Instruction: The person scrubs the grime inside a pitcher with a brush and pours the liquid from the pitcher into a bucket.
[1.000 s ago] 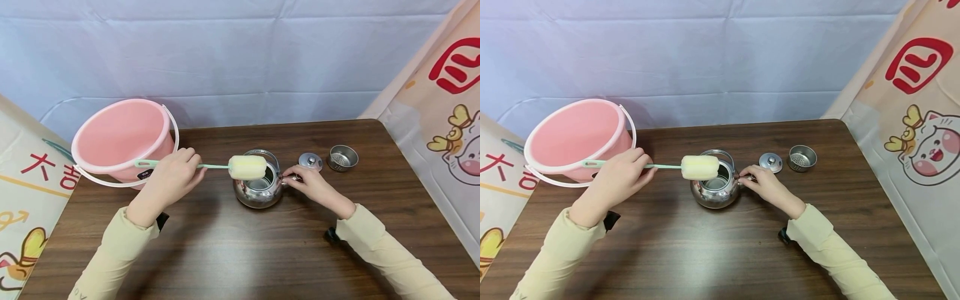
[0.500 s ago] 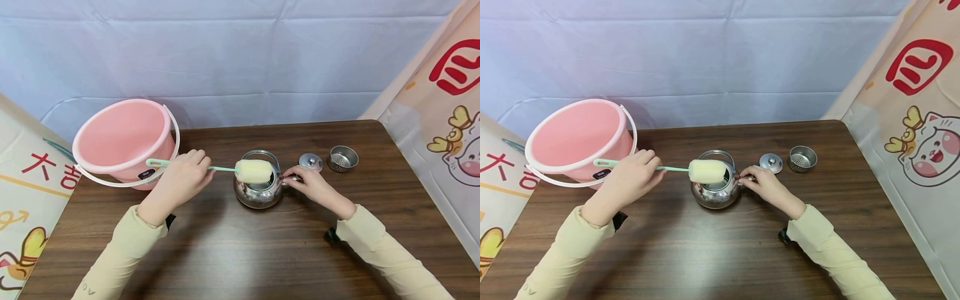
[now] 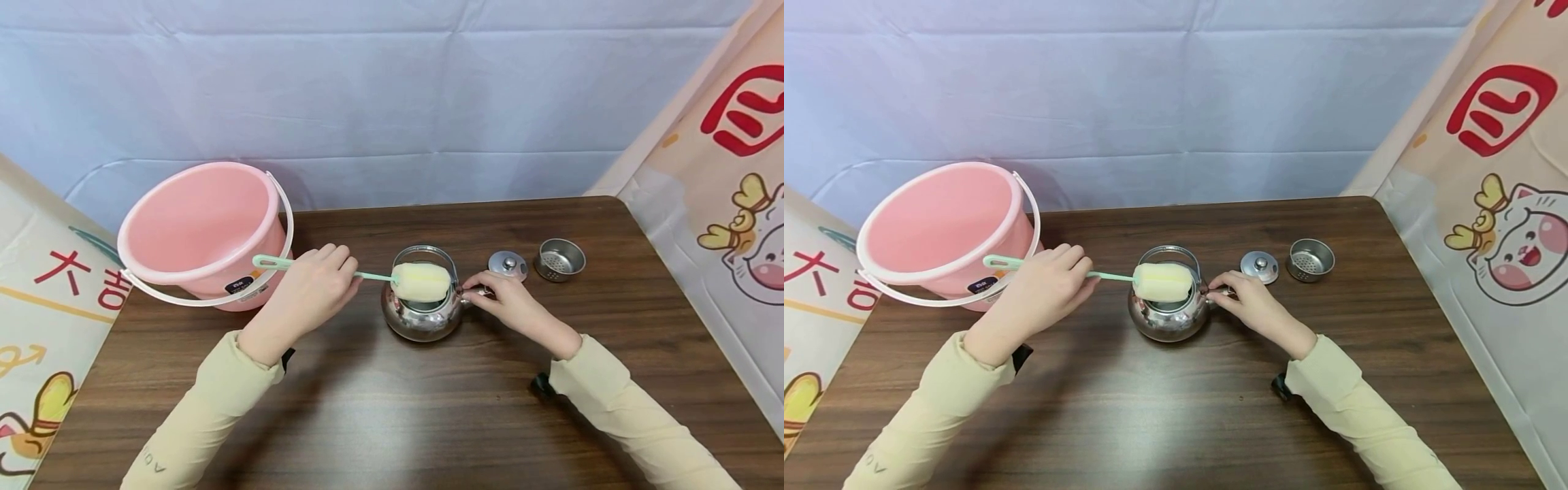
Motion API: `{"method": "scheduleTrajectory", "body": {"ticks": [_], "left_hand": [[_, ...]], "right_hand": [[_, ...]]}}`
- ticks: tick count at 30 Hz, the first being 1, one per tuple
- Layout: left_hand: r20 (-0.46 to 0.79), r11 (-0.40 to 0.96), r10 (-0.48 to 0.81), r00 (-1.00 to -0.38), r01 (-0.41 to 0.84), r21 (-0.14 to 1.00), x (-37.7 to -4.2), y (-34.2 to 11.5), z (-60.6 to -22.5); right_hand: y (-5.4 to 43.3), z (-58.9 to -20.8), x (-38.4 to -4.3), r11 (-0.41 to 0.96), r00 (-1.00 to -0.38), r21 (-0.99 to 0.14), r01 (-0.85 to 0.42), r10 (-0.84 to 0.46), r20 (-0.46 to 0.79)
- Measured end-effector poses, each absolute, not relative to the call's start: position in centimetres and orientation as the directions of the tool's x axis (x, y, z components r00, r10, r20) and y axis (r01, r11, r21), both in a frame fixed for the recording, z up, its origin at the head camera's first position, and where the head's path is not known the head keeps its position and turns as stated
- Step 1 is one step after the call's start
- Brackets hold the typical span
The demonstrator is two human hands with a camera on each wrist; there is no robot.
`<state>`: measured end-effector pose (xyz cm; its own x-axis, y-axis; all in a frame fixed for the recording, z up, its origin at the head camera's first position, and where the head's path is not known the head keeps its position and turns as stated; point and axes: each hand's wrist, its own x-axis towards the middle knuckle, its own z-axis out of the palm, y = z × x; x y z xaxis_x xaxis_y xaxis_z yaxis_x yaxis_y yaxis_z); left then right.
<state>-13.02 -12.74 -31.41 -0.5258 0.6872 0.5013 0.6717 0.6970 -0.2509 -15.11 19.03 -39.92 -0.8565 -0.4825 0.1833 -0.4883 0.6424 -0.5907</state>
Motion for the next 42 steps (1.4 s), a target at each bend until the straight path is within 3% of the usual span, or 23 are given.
{"method": "scheduleTrajectory", "body": {"ticks": [25, 42], "left_hand": [[0.463, 0.661, 0.737, -0.493, 0.668, -0.341, -13.4, -11.6, -30.5], [0.447, 0.644, 0.750, -0.488, 0.692, -0.325, -13.3, -11.4, -30.5]], "right_hand": [[19.1, -39.9, -15.3, 0.640, -0.852, -0.589, -0.493, -0.491, 0.180], [19.1, -40.0, -15.1, 0.638, -0.852, -0.588, -0.497, -0.488, 0.191]]}}
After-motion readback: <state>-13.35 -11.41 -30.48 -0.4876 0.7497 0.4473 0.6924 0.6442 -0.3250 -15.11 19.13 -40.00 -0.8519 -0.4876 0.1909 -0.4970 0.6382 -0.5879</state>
